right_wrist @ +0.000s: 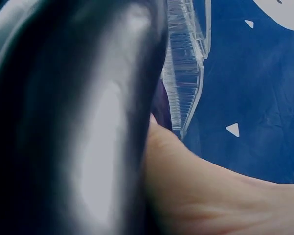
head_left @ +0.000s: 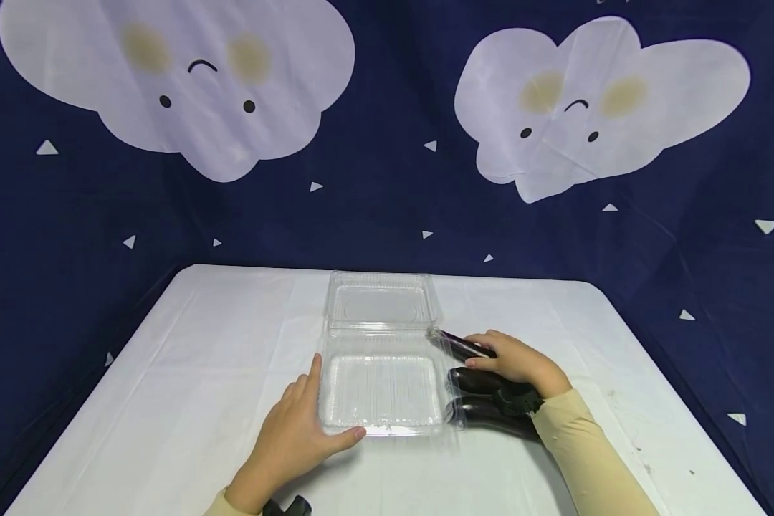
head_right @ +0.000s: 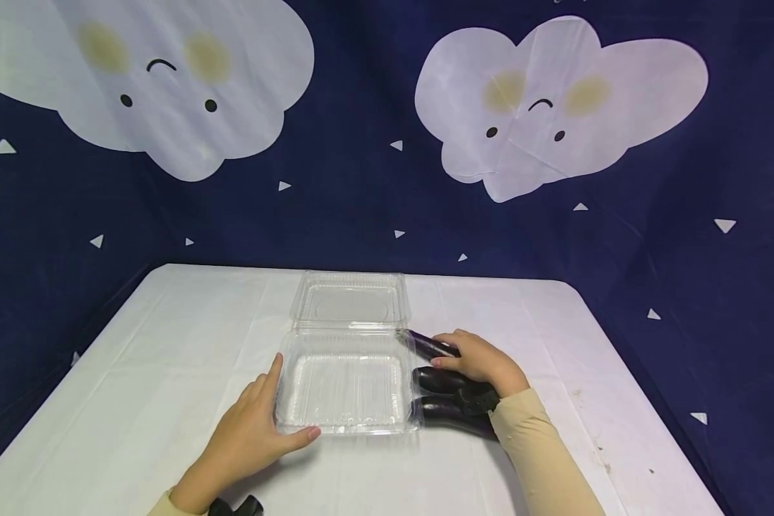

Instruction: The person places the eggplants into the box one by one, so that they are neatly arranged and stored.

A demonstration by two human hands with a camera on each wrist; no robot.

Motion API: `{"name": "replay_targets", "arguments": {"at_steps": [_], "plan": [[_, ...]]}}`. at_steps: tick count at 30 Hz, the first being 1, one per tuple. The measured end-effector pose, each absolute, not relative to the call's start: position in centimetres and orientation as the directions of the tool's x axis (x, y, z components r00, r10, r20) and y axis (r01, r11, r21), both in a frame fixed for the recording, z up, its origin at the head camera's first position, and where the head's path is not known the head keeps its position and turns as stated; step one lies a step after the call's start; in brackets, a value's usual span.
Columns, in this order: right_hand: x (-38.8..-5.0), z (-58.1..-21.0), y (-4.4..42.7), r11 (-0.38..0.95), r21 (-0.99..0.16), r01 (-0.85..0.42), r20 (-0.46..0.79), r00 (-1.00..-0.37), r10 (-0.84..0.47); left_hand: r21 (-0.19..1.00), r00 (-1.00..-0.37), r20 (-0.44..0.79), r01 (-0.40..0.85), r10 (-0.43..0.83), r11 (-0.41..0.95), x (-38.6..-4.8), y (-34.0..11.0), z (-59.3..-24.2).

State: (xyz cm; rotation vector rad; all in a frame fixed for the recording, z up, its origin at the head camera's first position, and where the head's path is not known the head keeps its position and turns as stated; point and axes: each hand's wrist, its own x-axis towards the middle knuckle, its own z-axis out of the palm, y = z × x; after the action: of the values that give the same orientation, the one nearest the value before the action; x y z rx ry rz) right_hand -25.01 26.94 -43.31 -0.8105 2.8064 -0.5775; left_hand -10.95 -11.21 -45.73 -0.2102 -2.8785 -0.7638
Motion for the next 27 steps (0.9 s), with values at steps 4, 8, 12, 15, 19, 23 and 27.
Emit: {"name": "replay_targets", "arguments": {"at_steps": [4, 8, 12, 15, 19, 23, 27], "plan": [[-25.0, -43.3, 27.0, 0.777, -0.353, -0.521, -0.001, -0.831, -0.557, 0.487, -0.980, 0.177, 0.170, 0.095, 0.857, -10.9, -11.2, -45.7], [-24.8, -43.1, 26.9, 0.799, -0.317, -0.511, 0.025, -0.847, -0.531, 0.489, -0.980, 0.174, 0.167, 0.092, 0.856, -10.9, -11.3, -45.7], [-24.7, -42.5, 26.8, 0.822, -0.314, -0.476, 0.027, -0.869, -0.493, 0.489, -0.980, 0.179, 0.169, 0.091, 0.856, -10.9, -11.2, -45.7], [-24.6, -42.2, 26.9, 0.844, -0.298, -0.446, 0.027, -0.888, -0.460, 0.491, -0.978, 0.184, 0.175, 0.094, 0.853, -10.9, -11.2, -45.7], [-24.4, -41.7, 27.1, 0.877, -0.274, -0.394, 0.033, -0.916, -0.401, 0.494, -0.976, 0.192, 0.183, 0.098, 0.850, -10.8, -11.2, -45.7], [-24.4, -41.5, 27.2, 0.899, -0.262, -0.350, 0.029, -0.934, -0.355, 0.495, -0.975, 0.197, 0.187, 0.100, 0.849, -10.9, -11.1, -45.6], [-24.6, -41.3, 27.5, 0.907, -0.248, -0.340, 0.046, -0.939, -0.340, 0.497, -0.977, 0.192, 0.181, 0.097, 0.849, -10.9, -11.1, -45.6]]}}
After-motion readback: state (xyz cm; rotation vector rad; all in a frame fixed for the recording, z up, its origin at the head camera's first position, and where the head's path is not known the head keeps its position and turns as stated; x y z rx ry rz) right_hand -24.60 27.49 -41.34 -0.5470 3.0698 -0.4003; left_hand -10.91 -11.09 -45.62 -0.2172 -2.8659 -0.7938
